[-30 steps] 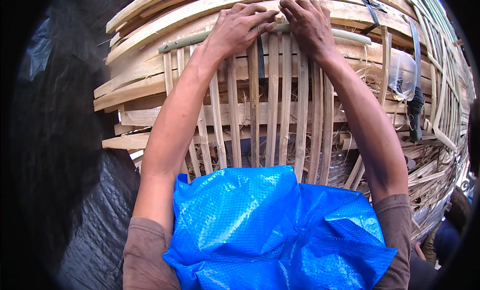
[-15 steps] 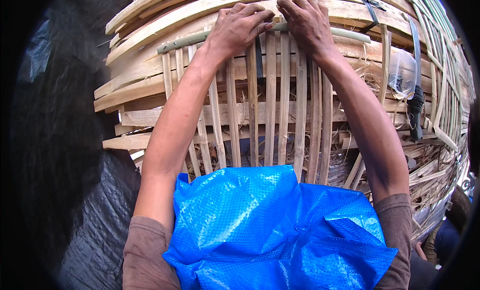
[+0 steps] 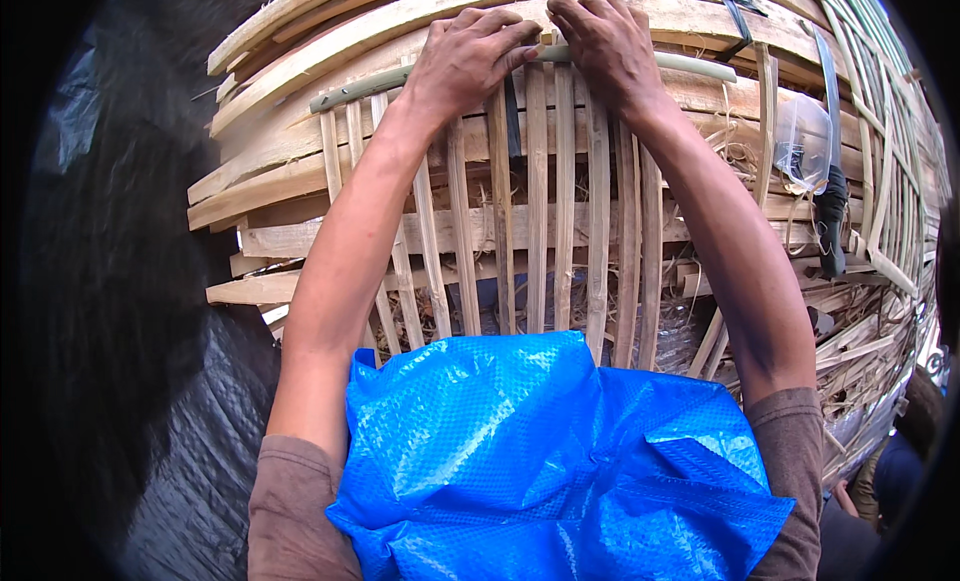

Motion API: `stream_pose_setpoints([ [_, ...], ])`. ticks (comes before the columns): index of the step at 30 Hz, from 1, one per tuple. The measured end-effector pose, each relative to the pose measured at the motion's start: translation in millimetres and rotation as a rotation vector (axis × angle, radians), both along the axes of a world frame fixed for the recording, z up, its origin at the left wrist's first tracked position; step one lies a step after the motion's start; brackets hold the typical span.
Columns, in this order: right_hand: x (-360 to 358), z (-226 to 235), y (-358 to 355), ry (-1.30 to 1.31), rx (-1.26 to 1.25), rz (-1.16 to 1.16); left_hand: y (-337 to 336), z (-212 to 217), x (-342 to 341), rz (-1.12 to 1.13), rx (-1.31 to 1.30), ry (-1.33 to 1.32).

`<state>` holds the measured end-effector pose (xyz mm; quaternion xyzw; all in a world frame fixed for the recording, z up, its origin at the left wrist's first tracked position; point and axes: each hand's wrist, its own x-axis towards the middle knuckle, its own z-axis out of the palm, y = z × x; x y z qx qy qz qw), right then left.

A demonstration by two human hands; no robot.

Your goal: The person builds a bamboo structure by aligning thin bamboo slats against a crossbeam and hammering nails into them.

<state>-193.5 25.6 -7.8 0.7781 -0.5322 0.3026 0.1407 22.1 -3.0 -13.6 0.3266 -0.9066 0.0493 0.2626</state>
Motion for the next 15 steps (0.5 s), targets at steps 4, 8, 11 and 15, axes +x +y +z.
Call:
stream_pose_setpoints([
  [4, -0.5, -1.1, -0.6, -0.024, -0.004, 0.000, 3.8, 1.9, -0.9, 0.037, 0.009, -0.003],
  [8, -0.6, -0.9, 0.8, -0.055, -0.001, 0.004, 1.6, 4.9, 1.5, 0.034, 0.178, 0.027],
  [11, 0.8, -1.0, 0.1, -0.069, 0.004, 0.017, -4.5, 2.8, 3.1, 0.052, 0.320, 0.098],
  [15, -0.5, -2.8, -1.6, -0.117, -0.030, 0.054, -13.1, 11.2, 0.9, 0.061, 0.521, 0.130],
])
